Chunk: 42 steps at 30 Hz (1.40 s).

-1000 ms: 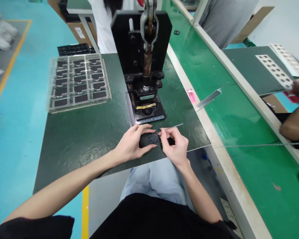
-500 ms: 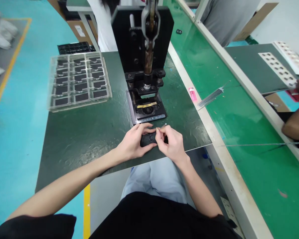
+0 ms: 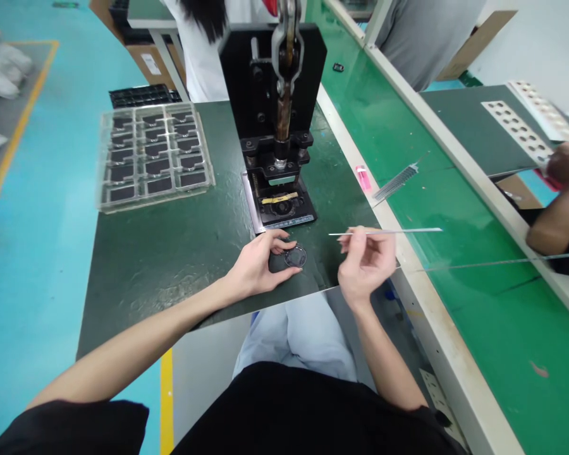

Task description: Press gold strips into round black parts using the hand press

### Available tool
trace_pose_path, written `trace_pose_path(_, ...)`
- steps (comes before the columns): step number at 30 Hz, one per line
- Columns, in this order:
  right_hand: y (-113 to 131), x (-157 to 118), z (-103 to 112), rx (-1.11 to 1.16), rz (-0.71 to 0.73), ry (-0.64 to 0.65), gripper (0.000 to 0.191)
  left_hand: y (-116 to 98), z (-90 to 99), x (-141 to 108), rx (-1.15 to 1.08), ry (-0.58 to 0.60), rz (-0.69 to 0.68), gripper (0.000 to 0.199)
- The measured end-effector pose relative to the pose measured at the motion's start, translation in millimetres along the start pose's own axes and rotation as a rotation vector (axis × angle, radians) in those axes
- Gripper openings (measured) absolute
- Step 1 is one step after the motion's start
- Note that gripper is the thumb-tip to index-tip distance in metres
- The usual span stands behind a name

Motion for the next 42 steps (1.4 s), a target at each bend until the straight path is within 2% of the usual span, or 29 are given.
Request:
trace_pose_path(2, 9.9, -1.5, 9.8, -0.1, 0.087, -0.01, 0.018, -0.5, 2.4, -1.9, 0.038, -0.011, 0.009, 0.062)
trace_pose_path(4, 12.9, -5.6, 12.8, -0.142, 0.118, 0.065, 0.015, -2.0, 5.4, -4.3, 0.109, -0.018, 0.024, 0.069)
trace_pose_path(8, 2.1, -16.5, 15.8, -0.07, -0.008, 0.181, 0.023, -3.5, 10.0, -6.7, 0.171, -0.005, 0.008, 0.08)
trace_pose_path(10, 2.4, -17.7, 9.5, -0.067, -0.029, 0.284, 0.025, -1.7, 13.2, -6.8, 0.127, 0.005, -0.018, 0.081)
trace_pose_path(13, 13.1, -14.4, -11.1, -0.12, 0.064, 0.519, 0.021, 0.3, 21.4, -6.5, 0.009, 0.035, -0.056, 0.08)
trace_pose_path(15, 18.1, -12.5, -26.4, -0.144, 0.132, 0.674, 0.018, -0.9, 28.1, -5.7, -0.087, 0.071, -0.074, 0.074)
trace_pose_path(17, 18.5, -11.0, -38.7, -0.154, 0.182, 0.789, 0.026, -1.5, 37.3, -4.7, -0.188, 0.067, -0.063, 0.058)
trace_pose_path(20, 12.7, -12.1, -52.5, -0.17, 0.231, 0.926, 0.049, 6.0, 57.9, -4.5, -0.305, -0.104, 0.009, 0.027)
trace_pose_path(23, 4.0, -17.3, -60.5, -0.162, 0.22, 1.028, 0.056, 20.8, 71.7, -5.5, -0.356, -0.283, 0.087, 0.013)
trace_pose_path(26, 2.5, -20.2, -60.1, -0.137, 0.2, 1.038, 0.049, 36.0, 73.9, -4.8, -0.405, -0.35, 0.154, 0.011)
trace_pose_path(29, 6.1, -12.0, -56.8, -0.123, 0.173, 0.987, 0.045, 42.0, 72.7, -3.8, -0.44, -0.355, 0.174, 0.012)
trace_pose_path(32, 7.3, 13.1, -58.2, -0.147, 0.153, 0.881, 0.045, 41.7, 72.2, -3.4, -0.449, -0.346, 0.177, 0.012)
trace_pose_path(35, -0.2, 44.5, -71.2, -0.181, 0.154, 0.788, 0.043, 41.3, 72.6, -3.4, -0.444, -0.341, 0.183, 0.012)
trace_pose_path(39, -21.6, 67.5, -101.3, -0.136, 0.12, 0.849, 0.04, 41.6, 72.3, -2.5, -0.435, -0.323, 0.181, 0.012)
trace_pose_path(42, -29.9, 71.1, -111.3, -0.089, 0.113, 0.912, 0.043, 40.7, 71.4, -1.9, -0.423, -0.303, 0.176, 0.011)
Point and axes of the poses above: each hand's wrist, its own x-axis towards the middle knuckle, its own z-axis out of the back of the hand, y = z × x, the point moved 8 cm from there along x, towards the middle knuckle, and after that the axes turned 15 degrees about y, right-handed, at the moved point
